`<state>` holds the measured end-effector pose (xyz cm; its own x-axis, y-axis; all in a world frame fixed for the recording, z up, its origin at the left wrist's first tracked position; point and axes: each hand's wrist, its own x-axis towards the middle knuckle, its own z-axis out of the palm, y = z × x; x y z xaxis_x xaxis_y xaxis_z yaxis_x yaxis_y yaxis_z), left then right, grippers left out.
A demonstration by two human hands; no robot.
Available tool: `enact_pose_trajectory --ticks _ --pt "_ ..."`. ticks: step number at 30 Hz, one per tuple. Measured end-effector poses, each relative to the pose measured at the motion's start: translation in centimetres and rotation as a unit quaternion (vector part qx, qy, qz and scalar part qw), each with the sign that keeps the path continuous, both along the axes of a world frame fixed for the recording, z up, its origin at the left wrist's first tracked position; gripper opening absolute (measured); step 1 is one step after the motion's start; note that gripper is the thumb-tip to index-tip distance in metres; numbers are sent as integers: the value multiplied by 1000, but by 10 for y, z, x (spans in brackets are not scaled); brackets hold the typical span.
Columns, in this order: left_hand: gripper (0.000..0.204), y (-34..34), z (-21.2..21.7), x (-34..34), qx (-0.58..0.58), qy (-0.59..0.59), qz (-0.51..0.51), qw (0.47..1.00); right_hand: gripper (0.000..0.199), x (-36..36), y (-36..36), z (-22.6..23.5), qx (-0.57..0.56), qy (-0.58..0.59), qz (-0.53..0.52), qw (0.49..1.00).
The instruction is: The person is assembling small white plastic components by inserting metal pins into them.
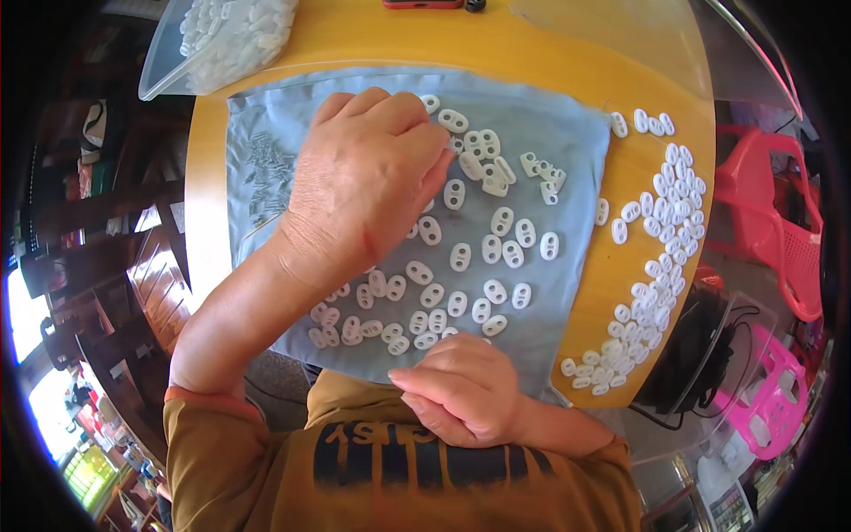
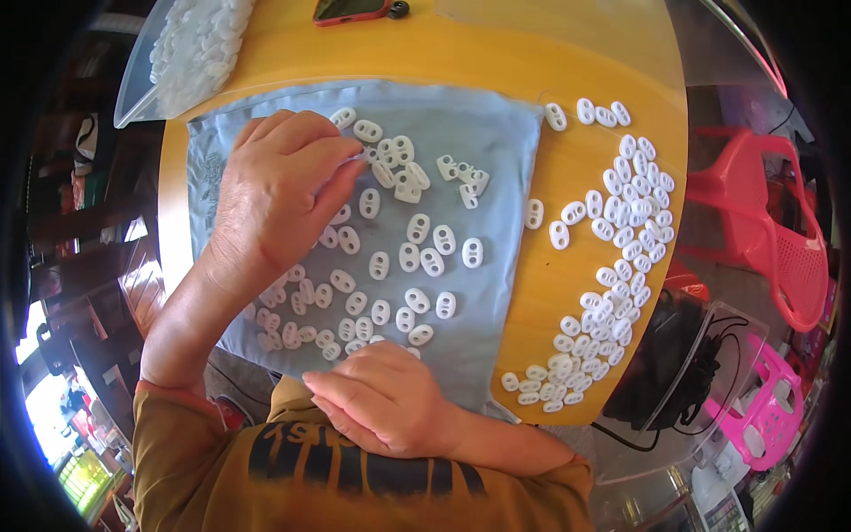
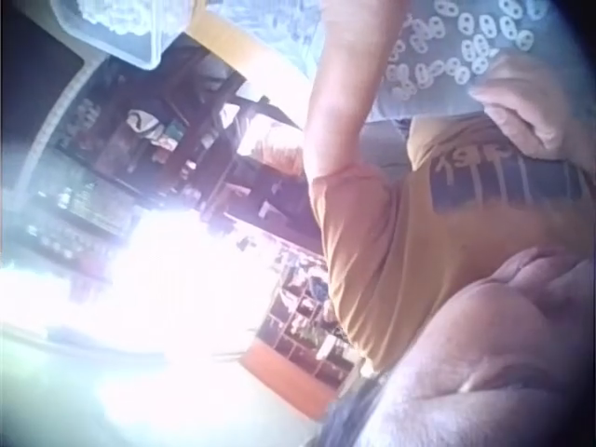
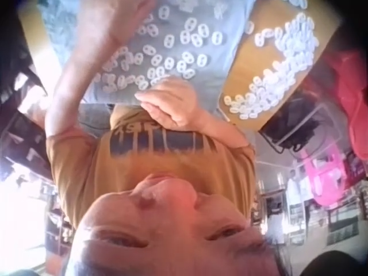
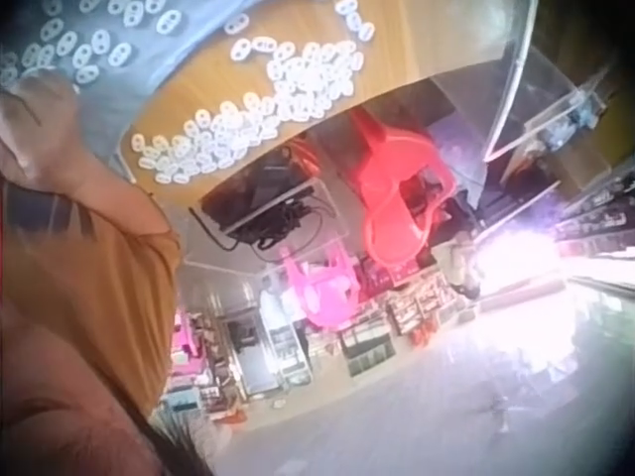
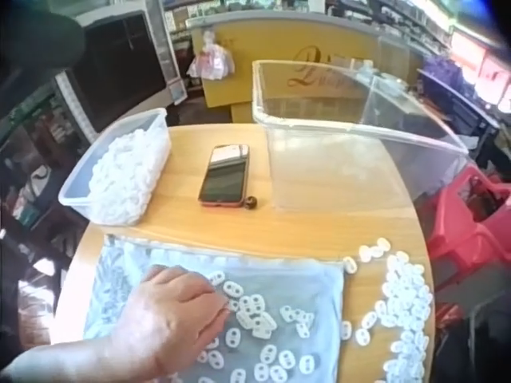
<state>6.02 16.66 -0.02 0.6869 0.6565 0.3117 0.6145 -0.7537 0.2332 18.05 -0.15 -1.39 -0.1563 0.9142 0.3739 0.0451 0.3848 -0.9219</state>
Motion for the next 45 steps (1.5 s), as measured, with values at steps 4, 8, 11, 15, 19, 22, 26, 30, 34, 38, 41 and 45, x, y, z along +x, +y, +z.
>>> enact_pose_trajectory --ticks 4,8,11,15,19,22,26,30,34,38,41,45 --pt "9 0 11 11 -20 63 18 998 22 2 -2 1 -11 10 14 1000" --pt "12 1 16 21 -29 113 37 992 22 3 -4 -1 -10 22 8 1000" --pt "9 6 10 20 -42 78 35 995 23 3 -4 0 -14 23 8 1000" --pt "9 9 9 19 -117 47 44 991 23 3 -4 1 -12 24 5 1000" --pt "7 -5 12 17 -176 -64 63 980 22 4 -4 2 -11 17 5 1000" --pt "11 -27 26 6 -185 -160 71 967 22 2 -6 0 -10 7 -3 1000" --pt "16 -67 35 -17 -311 -293 60 902 20 0 -7 1 -1 8 -5 1000" --pt "16 -108 36 -37 -461 -357 71 809 27 2 -7 2 13 -22 -33 999" --pt "18 -136 26 -54 -502 -403 42 764 24 15 -11 30 -20 -136 -83 987" --pt "17 -149 12 -66 -468 -401 9 787 15 38 9 59 -6 -265 -179 948" --pt "17 -150 12 -64 -459 -408 -19 789 9 62 49 50 31 -377 -191 906" --pt "20 -156 20 -67 -452 -393 -35 800 12 74 79 34 73 -463 -168 867"
